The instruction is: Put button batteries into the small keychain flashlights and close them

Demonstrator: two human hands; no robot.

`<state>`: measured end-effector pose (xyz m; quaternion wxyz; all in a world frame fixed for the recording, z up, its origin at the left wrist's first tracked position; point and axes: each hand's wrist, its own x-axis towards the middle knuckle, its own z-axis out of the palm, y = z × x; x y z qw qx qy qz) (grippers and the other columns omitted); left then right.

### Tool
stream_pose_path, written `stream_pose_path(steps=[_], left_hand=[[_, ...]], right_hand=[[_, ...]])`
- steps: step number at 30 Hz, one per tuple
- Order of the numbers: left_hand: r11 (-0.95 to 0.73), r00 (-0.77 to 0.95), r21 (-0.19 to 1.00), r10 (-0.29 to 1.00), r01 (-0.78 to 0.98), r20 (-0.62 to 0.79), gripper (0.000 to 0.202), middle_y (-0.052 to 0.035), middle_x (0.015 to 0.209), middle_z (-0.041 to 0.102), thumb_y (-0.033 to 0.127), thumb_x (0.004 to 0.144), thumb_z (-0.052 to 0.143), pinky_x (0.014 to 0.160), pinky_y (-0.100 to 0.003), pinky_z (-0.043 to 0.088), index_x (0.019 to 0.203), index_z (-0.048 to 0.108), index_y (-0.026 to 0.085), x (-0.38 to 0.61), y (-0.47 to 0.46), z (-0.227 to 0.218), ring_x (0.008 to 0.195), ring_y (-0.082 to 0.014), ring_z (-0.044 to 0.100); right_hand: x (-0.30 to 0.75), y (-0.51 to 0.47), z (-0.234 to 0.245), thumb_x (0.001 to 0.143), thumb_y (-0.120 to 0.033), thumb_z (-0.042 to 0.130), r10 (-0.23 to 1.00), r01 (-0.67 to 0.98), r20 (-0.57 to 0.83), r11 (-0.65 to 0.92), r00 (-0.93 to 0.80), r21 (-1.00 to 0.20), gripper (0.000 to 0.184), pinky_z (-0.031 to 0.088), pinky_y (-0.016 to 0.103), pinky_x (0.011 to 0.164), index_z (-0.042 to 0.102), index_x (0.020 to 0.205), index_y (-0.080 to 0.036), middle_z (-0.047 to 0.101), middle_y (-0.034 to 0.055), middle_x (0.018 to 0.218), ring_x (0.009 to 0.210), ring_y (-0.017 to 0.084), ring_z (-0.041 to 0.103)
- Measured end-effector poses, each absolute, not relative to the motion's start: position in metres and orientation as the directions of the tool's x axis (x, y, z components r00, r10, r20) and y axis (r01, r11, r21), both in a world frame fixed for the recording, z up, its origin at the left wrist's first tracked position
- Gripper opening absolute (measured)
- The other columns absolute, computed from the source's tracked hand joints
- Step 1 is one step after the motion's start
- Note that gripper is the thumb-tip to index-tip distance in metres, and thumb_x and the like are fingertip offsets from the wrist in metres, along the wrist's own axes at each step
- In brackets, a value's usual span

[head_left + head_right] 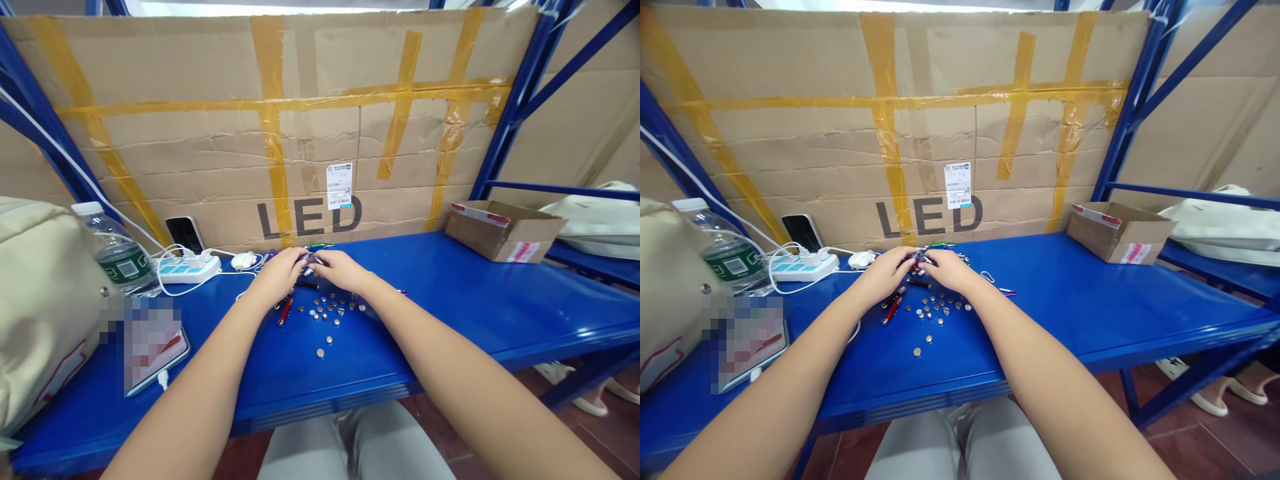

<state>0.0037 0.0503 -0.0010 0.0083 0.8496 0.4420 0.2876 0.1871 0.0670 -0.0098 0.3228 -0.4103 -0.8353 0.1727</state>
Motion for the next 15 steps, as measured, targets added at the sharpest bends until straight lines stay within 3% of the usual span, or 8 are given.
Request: stream_pose_path(steps=[5, 8, 10, 15], left_hand=[[-0.567, 0.401, 0.291, 0.787, 0.771, 0.470, 0.033, -0.0128, 0.118, 0.065, 0.023, 0.096, 0.039, 0.099, -0.041, 0.044, 0.119, 0.060, 0.014, 0.006, 0.047, 0.000, 0.111, -0.0249, 0.059], [-0.593, 0.411, 0.317, 0.773, 0.740, 0.484, 0.035, -0.0125, 0.116, 0.067, 0.025, 0.097, 0.035, 0.097, -0.039, 0.044, 0.115, 0.062, 0.013, 0.010, 0.046, 0.000, 0.109, -0.0243, 0.059], [-0.600, 0.412, 0.359, 0.777, 0.715, 0.477, 0.036, -0.0115, 0.110, 0.069, 0.028, 0.098, 0.034, 0.093, -0.037, 0.045, 0.110, 0.064, 0.014, 0.013, 0.045, 0.000, 0.103, -0.0238, 0.061], [-0.572, 0.409, 0.490, 0.818, 0.658, 0.405, 0.030, -0.0068, 0.103, 0.070, 0.034, 0.094, 0.042, 0.087, -0.034, 0.044, 0.103, 0.067, 0.019, 0.016, 0.041, 0.000, 0.096, -0.0228, 0.061]], right_hand=[[0.193, 0.071, -0.009, 0.094, -0.030, 0.043, 0.796, 0.468, 0.434, 0.601, -0.422, -0.648, 0.030, 0.044, 0.027, 0.066, 0.059, 0.073, -0.017, 0.062, 0.0005, 0.068, 0.064, 0.013, 0.058], [0.192, 0.071, -0.010, 0.091, -0.024, 0.047, 0.790, 0.457, 0.493, 0.613, -0.363, -0.645, 0.018, 0.045, 0.027, 0.067, 0.063, 0.091, -0.016, 0.064, 0.0009, 0.075, 0.065, 0.013, 0.058], [0.191, 0.072, -0.011, 0.090, -0.023, 0.050, 0.799, 0.437, 0.498, 0.602, -0.338, -0.669, 0.021, 0.046, 0.028, 0.068, 0.062, 0.105, -0.017, 0.066, 0.0016, 0.082, 0.066, 0.013, 0.059], [0.190, 0.070, -0.010, 0.090, -0.025, 0.049, 0.760, 0.378, 0.519, 0.647, -0.391, -0.662, 0.021, 0.047, 0.028, 0.069, 0.065, 0.101, -0.017, 0.068, 0.0036, 0.091, 0.070, 0.012, 0.059]])
